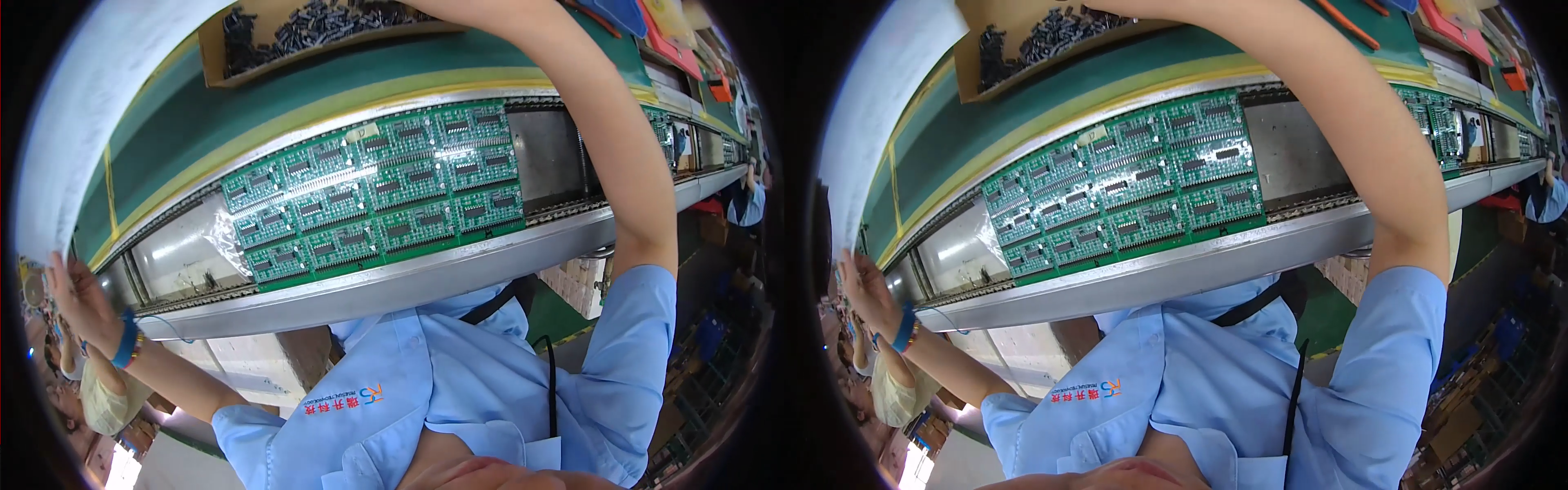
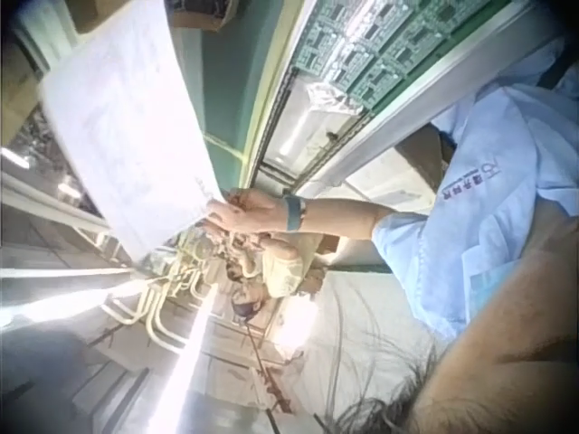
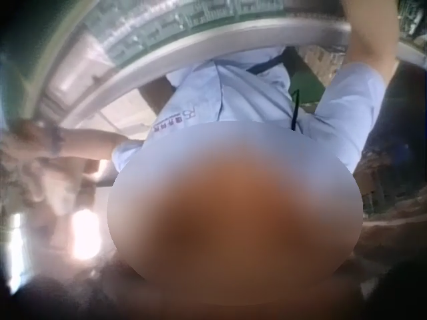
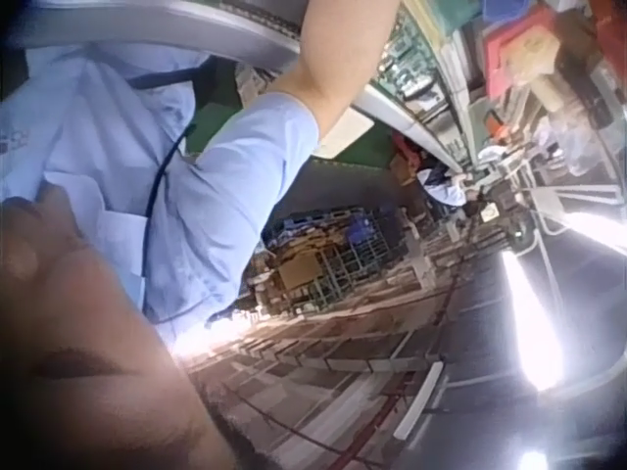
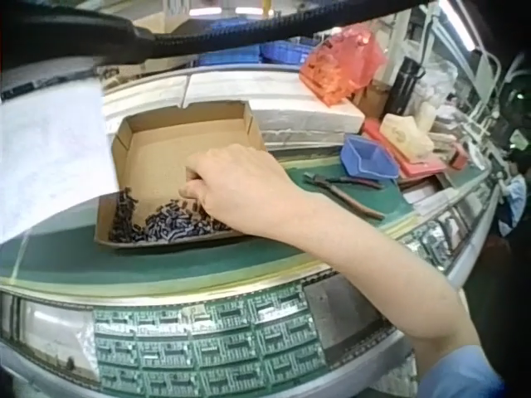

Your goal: The person inserts small electronic components into printed circuit boards by hand on an assembly line.

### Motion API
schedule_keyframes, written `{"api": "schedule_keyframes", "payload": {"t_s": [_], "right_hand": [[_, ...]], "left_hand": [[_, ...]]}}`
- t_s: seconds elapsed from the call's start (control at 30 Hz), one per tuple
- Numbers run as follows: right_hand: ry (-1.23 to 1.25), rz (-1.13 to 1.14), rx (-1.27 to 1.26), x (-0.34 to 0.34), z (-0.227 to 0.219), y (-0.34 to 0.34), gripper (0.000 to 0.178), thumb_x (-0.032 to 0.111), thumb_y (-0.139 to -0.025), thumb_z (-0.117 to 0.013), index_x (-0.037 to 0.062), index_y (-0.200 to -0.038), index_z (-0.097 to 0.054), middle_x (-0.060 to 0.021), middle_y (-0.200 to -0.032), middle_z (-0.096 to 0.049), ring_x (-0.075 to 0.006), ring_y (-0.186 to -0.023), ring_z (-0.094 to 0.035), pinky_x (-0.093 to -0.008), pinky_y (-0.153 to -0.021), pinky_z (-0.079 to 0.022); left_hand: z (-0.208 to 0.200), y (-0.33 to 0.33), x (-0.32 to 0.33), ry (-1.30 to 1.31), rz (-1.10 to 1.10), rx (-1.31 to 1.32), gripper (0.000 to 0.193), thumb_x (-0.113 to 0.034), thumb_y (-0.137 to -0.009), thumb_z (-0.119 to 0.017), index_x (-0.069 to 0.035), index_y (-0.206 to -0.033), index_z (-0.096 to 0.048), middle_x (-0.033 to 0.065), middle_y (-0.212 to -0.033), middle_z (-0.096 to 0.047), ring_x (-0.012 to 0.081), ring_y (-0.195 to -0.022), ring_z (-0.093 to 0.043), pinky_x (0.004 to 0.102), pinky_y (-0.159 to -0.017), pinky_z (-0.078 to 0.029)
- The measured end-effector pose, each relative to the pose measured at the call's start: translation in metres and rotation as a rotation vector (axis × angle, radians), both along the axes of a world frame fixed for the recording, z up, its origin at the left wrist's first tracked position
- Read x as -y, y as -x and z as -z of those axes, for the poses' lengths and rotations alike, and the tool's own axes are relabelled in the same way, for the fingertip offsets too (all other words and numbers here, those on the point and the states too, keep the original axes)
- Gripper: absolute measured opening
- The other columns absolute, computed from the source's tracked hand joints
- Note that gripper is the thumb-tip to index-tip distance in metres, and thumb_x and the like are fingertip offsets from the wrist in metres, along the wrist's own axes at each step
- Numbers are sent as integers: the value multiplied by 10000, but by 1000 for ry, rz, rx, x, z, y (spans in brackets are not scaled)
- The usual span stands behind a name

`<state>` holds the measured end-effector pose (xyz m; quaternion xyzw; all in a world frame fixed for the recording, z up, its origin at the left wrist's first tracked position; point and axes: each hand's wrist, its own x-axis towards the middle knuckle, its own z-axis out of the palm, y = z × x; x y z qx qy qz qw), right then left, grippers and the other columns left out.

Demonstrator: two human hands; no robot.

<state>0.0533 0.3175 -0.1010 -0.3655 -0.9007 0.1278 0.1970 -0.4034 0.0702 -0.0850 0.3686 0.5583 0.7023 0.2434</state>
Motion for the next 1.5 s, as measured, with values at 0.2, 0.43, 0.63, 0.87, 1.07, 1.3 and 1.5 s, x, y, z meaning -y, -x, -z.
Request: {"api": "schedule_keyframes", "payload": {"t_s": [0.2,0.43,0.63,0.87,1.07,1.3,1.5], "right_hand": [[325,-303,-599,14,-15,-30,181,142,-855,-536,-36,-838,-565,-145,-720,-611,-254,-691,-612,-322,-642,-471],[93,-109,-366,-3,33,-51,270,173,-766,-588,-25,-949,-583,-262,-886,-603,-434,-855,-560,-419,-718,-471],[178,-119,-529,-1,54,-60,296,133,-755,-620,-42,-992,-592,-188,-906,-640,-301,-873,-606,-349,-768,-473],[81,-117,-524,-5,31,-66,288,123,-757,-624,-42,-992,-597,-168,-888,-644,-281,-858,-607,-335,-766,-474],[64,-168,-527,-9,35,-54,281,115,-759,-628,-41,-991,-601,-152,-872,-648,-263,-844,-608,-323,-765,-474],[32,-156,-530,3,34,-60,274,105,-761,-632,-41,-991,-606,-132,-854,-652,-243,-828,-610,-310,-763,-474],[343,53,-507,37,3,-67,240,65,-781,-632,-26,-1002,-619,-50,-775,-647,-133,-656,-579,-232,-624,-458]], "left_hand": [[32,-129,-35,-4,56,44,117,-46,-889,-552,-16,-1001,-540,31,-875,-581,61,-678,-523,189,-614,-432],[38,-167,-46,-62,182,110,271,-91,-916,-504,30,-1158,-502,105,-1100,-594,152,-974,-577,272,-871,-449],[39,-186,-38,-85,144,141,304,-51,-883,-549,58,-1162,-502,120,-1040,-623,121,-906,-592,225,-815,-454],[31,-191,-45,-114,153,113,277,-78,-884,-566,45,-1127,-516,104,-980,-639,95,-837,-601,204,-755,-467],[42,-181,-31,-107,168,80,285,-100,-897,-549,19,-1153,-510,105,-1071,-614,123,-919,-593,230,-809,-466],[36,-191,-32,-113,151,92,264,-86,-890,-558,25,-1127,-520,95,-1016,-627,104,-877,-587,217,-789,-454],[45,-181,-40,-85,109,117,230,-76,-888,-559,20,-1096,-532,81,-1003,-621,96,-866,-576,218,-788,-448]]}}
